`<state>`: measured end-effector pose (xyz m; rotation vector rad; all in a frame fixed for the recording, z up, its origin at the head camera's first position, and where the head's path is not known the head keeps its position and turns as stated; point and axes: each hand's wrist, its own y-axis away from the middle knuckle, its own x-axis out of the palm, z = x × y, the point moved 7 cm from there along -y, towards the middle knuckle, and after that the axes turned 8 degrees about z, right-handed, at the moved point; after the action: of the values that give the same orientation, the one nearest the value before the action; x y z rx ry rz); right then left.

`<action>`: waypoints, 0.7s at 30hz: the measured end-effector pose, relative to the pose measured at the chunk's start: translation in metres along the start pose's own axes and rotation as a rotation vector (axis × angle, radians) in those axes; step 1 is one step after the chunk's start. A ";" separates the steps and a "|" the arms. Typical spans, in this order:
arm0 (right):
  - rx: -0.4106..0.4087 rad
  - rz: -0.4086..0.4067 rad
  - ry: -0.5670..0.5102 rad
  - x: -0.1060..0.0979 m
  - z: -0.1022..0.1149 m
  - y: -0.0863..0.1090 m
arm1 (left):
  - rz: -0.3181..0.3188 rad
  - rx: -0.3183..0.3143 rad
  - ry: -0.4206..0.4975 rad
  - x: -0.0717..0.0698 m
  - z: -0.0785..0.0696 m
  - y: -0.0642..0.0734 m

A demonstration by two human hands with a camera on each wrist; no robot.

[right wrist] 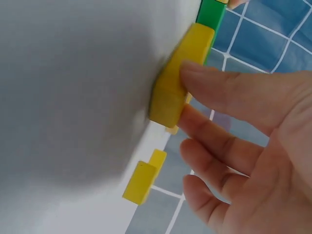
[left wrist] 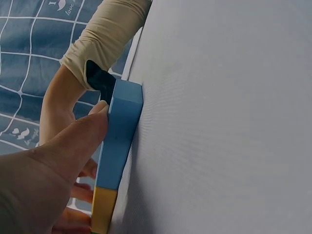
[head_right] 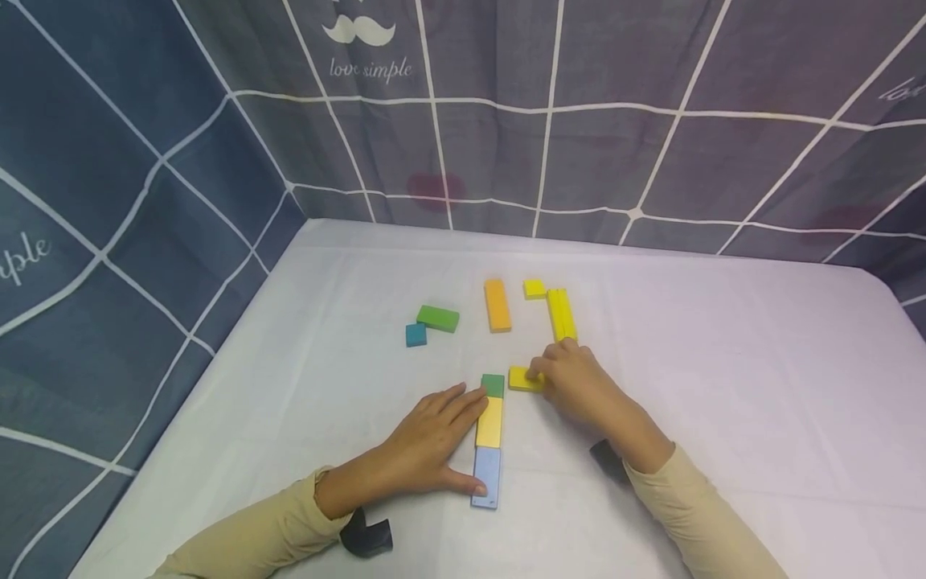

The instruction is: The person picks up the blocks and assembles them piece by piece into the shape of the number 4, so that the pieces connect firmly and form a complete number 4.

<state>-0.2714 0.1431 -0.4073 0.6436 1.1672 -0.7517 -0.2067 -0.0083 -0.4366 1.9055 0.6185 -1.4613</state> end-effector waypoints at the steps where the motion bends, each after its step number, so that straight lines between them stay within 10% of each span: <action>1: -0.010 0.001 0.003 0.000 0.001 0.001 | 0.000 0.000 -0.002 0.000 0.000 0.000; 21: -0.044 0.028 0.004 0.002 0.007 0.002 | -0.017 0.006 -0.017 0.000 -0.001 -0.001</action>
<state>-0.2658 0.1386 -0.4073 0.6238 1.1728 -0.7001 -0.2068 -0.0072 -0.4361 1.8952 0.6245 -1.4904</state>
